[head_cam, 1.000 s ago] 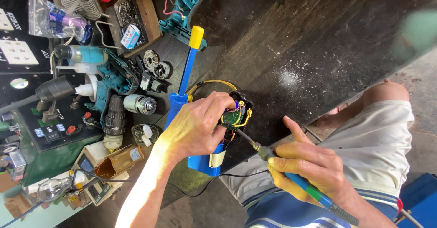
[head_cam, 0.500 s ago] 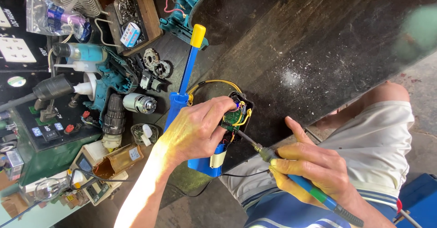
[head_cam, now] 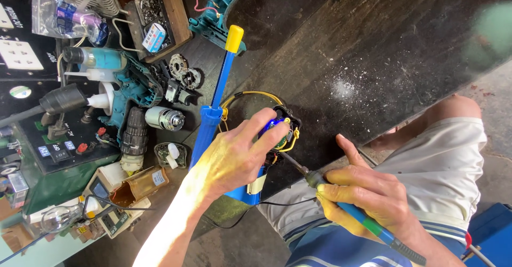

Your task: Soldering and desoldering components on a circuit board using a soldering iron and a manual desoldering pump.

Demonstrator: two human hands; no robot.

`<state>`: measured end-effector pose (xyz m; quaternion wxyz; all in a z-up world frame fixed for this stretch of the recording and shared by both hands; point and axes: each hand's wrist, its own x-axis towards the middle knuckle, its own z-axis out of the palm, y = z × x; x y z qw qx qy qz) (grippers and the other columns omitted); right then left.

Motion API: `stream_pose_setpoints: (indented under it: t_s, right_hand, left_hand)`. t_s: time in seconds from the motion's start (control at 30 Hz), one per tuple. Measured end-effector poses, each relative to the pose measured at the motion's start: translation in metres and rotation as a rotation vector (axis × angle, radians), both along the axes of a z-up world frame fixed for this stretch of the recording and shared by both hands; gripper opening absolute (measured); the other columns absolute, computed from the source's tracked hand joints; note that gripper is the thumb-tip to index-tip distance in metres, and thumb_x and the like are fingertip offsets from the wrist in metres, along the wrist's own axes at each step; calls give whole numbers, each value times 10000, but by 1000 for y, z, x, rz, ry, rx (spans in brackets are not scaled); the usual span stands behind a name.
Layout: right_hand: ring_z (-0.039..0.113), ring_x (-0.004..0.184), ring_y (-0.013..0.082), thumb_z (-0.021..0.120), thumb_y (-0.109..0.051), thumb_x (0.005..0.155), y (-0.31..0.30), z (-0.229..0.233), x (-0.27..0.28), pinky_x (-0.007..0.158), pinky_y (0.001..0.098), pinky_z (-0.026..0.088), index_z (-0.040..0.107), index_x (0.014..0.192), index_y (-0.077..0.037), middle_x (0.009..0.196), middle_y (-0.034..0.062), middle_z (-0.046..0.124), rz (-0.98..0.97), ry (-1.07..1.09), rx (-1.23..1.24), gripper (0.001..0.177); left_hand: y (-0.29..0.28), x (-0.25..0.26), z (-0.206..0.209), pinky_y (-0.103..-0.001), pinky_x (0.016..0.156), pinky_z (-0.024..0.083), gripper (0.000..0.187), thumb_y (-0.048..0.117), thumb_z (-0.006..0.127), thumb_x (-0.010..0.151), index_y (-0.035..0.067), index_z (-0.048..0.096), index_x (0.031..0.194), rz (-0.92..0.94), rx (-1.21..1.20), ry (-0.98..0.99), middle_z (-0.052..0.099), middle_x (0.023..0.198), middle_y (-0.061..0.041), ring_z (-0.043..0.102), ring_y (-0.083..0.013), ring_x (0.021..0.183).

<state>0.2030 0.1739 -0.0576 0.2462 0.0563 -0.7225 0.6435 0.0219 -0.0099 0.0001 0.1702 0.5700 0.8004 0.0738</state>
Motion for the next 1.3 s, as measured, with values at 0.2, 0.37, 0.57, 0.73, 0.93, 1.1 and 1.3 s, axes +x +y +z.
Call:
stream_pose_setpoints:
  t_s: [0.2, 0.37, 0.57, 0.73, 0.93, 1.1, 1.3]
  right_hand:
    - [589, 620, 204, 729, -21, 833, 1, -1, -1, 1180, 662, 432, 673, 902, 7, 793, 152, 663, -11, 18, 14, 93]
    - [581, 634, 199, 720, -12, 842, 2, -4, -1, 1164, 662, 438, 679, 881, 14, 782, 140, 644, -12, 43, 13, 62]
    - [596, 643, 195, 720, 3, 842, 0, -7, 1, 1168, 652, 434, 689, 908, 8, 794, 138, 659, -20, 49, 22, 73]
    - [625, 670, 208, 726, 5, 844, -1, -5, 0, 1174, 648, 421, 688, 913, 4, 825, 146, 668, -21, 51, 36, 79]
    - [625, 672, 213, 724, 4, 850, 0, -3, 0, 1185, 636, 405, 689, 912, -2, 823, 131, 657, -12, 39, 33, 72]
    - [615, 678, 226, 722, 20, 852, 0, -1, 0, 1195, 631, 395, 677, 923, 4, 827, 130, 636, -6, 38, 39, 85]
    - [605, 678, 216, 725, 1, 848, -1, -3, 1, 1186, 655, 398, 684, 923, 15, 830, 156, 651, -13, 38, 36, 86]
  left_hand:
    - [18, 3, 19, -459, 413, 539, 631, -87, 590, 789, 317, 499, 1265, -132, -108, 42, 479, 1347, -244, 623, -344, 735]
    - [21, 1, 14, -306, 334, 497, 578, -32, 664, 660, 272, 537, 1134, -292, -109, 352, 487, 1090, -156, 531, -159, 564]
    - [26, 1, 15, -293, 408, 518, 554, 60, 725, 638, 285, 578, 1122, -343, -210, 401, 529, 1137, -151, 585, -141, 544]
    - [28, -2, 8, -300, 450, 520, 437, 102, 725, 703, 258, 537, 1065, -406, -195, 451, 540, 1047, -134, 571, -137, 525]
    - [26, -1, 3, -281, 496, 525, 470, 104, 718, 668, 270, 557, 1078, -452, -160, 517, 588, 1097, -191, 569, -137, 528]
    - [27, -3, 3, -257, 493, 508, 471, 104, 719, 672, 280, 538, 1071, -505, -185, 574, 598, 1074, -180, 546, -105, 500]
    - [27, -2, 3, -249, 505, 497, 448, 74, 709, 677, 275, 532, 1037, -509, -170, 599, 602, 1083, -178, 527, -100, 508]
